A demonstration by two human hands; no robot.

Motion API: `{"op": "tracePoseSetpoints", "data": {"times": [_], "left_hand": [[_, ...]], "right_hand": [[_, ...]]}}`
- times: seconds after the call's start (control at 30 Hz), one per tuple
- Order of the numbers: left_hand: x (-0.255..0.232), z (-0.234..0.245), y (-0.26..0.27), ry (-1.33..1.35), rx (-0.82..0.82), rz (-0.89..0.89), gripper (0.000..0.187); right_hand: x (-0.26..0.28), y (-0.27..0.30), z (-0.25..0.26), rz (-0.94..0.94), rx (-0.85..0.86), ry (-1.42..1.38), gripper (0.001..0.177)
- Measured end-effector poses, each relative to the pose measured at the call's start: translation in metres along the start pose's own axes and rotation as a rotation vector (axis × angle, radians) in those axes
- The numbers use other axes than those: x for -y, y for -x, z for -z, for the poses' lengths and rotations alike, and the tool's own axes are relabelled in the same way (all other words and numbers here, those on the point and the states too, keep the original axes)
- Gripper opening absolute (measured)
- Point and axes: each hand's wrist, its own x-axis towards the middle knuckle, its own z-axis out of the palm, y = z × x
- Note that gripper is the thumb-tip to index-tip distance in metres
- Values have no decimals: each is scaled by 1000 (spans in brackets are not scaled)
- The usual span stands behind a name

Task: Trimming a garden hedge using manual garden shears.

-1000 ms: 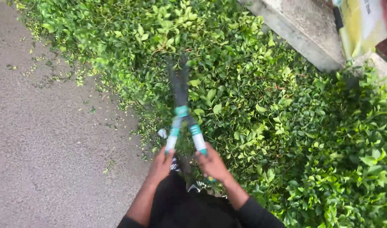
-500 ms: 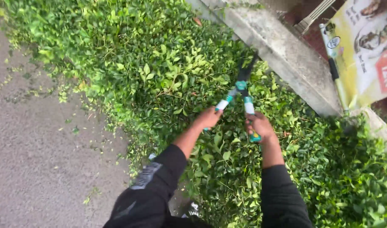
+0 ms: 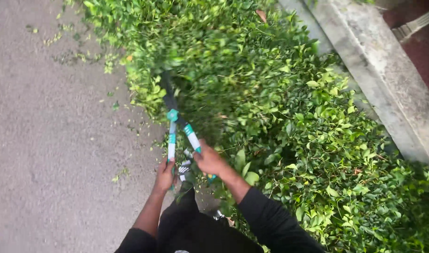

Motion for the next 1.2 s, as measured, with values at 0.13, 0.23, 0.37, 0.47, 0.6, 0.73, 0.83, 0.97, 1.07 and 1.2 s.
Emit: {"op": "tracePoseSetpoints", "data": {"times": [0.13,0.23,0.37,0.47,0.6,0.73,0.83,0.97,1.07,1.2], "left_hand": [[1,-17,58,-3,-29,-9,33],[-4,-43,59,-56,27,10,31],[-33,-109,28,-499,188,-319,50],[-70,-173,-6,-653,312,-550,60],[-120,-217,-50,-769,420,-424,67],[-65,-154,-99,-735,231,-654,64],[-75,-79,-60,-470,172,-63,71],[-6,5,-49,-201,11,20,47],[61,28,-14,-48,-125,115,39],[106,49,-3,206,-109,159,44]], "right_hand": [[14,40,5,423,-155,285,40],[75,80,58,59,-36,74,39],[73,117,122,-439,-120,-458,29],[57,113,164,-376,-340,-565,15],[28,73,199,-398,-477,-661,9],[38,19,151,-421,-386,-598,13],[68,-7,84,-370,-251,-275,24],[33,-15,-14,-304,-47,-20,37],[5,-16,-57,-121,95,158,45],[27,-16,-68,-121,302,286,55]]}}
